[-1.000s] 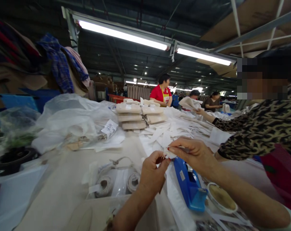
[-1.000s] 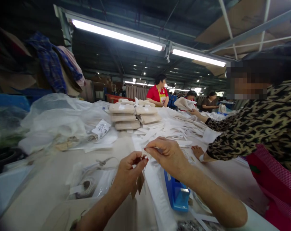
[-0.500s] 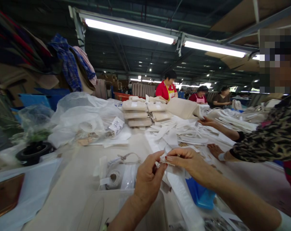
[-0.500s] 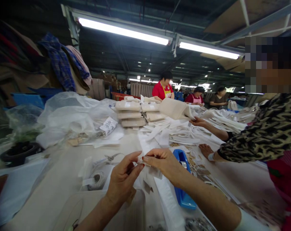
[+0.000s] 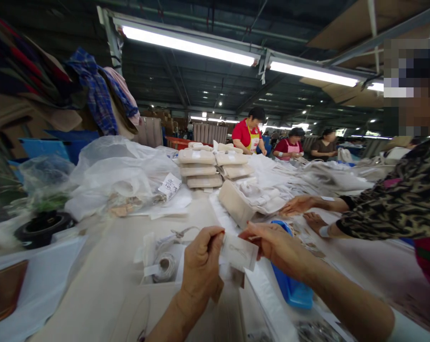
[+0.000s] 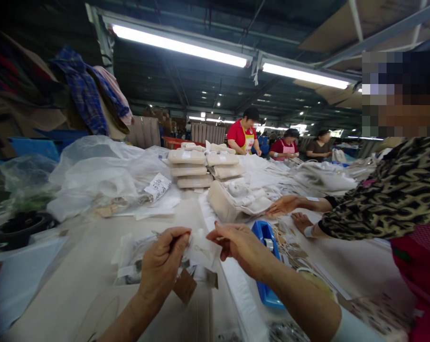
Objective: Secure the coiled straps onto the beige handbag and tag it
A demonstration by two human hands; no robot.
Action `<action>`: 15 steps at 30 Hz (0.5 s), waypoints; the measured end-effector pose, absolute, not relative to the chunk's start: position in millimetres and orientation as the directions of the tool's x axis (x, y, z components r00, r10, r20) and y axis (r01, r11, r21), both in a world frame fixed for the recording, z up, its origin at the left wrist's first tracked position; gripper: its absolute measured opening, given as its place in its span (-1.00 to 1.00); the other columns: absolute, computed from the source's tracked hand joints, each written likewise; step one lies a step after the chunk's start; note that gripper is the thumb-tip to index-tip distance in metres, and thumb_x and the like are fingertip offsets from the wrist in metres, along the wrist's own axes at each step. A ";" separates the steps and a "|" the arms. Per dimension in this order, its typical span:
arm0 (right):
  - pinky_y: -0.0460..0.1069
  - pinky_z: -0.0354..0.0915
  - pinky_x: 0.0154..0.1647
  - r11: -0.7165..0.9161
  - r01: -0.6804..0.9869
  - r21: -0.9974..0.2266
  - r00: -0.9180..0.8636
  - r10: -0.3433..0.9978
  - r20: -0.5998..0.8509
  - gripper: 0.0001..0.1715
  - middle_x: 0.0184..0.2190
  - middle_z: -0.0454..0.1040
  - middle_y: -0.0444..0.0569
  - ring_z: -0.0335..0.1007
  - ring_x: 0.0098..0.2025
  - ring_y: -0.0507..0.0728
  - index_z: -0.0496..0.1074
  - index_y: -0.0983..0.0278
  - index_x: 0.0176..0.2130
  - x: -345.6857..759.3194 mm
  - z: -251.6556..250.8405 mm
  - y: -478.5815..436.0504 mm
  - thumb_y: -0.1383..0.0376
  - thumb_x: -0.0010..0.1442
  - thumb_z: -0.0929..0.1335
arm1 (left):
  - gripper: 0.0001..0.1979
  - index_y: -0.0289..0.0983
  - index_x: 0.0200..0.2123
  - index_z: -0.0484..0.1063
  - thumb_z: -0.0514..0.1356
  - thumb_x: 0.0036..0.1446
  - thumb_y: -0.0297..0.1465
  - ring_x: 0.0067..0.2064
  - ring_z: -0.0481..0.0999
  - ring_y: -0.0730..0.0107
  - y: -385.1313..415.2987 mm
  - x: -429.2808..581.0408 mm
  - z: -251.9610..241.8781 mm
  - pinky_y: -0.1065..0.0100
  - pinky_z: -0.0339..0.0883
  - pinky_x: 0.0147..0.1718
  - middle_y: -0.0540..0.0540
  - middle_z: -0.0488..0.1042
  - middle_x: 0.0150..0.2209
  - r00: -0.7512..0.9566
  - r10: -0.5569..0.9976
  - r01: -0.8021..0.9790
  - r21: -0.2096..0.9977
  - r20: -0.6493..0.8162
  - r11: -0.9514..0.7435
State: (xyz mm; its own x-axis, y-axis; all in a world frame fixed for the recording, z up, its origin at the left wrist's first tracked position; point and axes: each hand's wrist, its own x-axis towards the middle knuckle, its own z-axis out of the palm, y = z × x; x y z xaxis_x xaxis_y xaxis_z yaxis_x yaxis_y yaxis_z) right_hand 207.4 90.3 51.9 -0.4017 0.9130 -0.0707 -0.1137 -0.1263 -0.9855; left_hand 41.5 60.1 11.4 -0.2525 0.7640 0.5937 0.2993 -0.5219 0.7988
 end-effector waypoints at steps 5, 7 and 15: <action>-0.09 0.26 -0.52 0.125 -0.116 -0.985 -0.053 0.990 0.131 -0.67 -0.52 0.46 -0.03 0.33 -0.53 0.01 0.51 0.33 -0.46 248.4 69.8 131.0 0.12 -0.17 0.49 | -0.80 -0.25 -0.37 0.46 0.16 0.05 -0.24 -0.55 0.34 0.47 59.1 29.6 8.6 0.50 0.18 -0.61 0.05 0.37 -0.58 -0.363 0.807 0.198 0.885 0.466 -0.422; -0.10 0.29 -0.51 0.222 -0.094 -0.971 0.082 0.973 0.215 -0.75 -0.51 0.45 -0.05 0.33 -0.52 0.01 0.48 0.30 -0.45 272.9 79.8 150.5 0.15 -0.11 0.44 | -0.76 -0.27 -0.36 0.45 0.18 0.03 -0.21 -0.61 0.25 0.52 57.6 27.3 7.4 0.52 0.09 -0.67 0.08 0.31 -0.62 -0.391 0.832 0.135 0.919 0.393 -0.370; -0.04 0.33 -0.49 0.305 0.354 -0.884 0.393 0.809 0.436 -0.72 -0.58 0.39 -0.06 0.34 -0.54 0.06 0.35 0.25 -0.48 364.5 94.2 190.5 0.11 0.10 0.29 | -0.63 -0.32 -0.34 0.45 0.26 -0.08 -0.13 -0.68 0.16 0.59 58.1 28.1 -0.9 0.57 -0.01 -0.71 0.12 0.24 -0.70 -0.376 0.894 -0.029 0.961 0.243 -0.273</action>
State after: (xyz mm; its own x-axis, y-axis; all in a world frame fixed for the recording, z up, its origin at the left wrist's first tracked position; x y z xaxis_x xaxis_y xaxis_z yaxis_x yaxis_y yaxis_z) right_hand 364.5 190.5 94.2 0.3932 0.8093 0.4365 0.3541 0.3049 -0.8841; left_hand 28.1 58.1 -0.9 -0.3756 0.8944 0.2431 -0.0287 -0.2734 0.9615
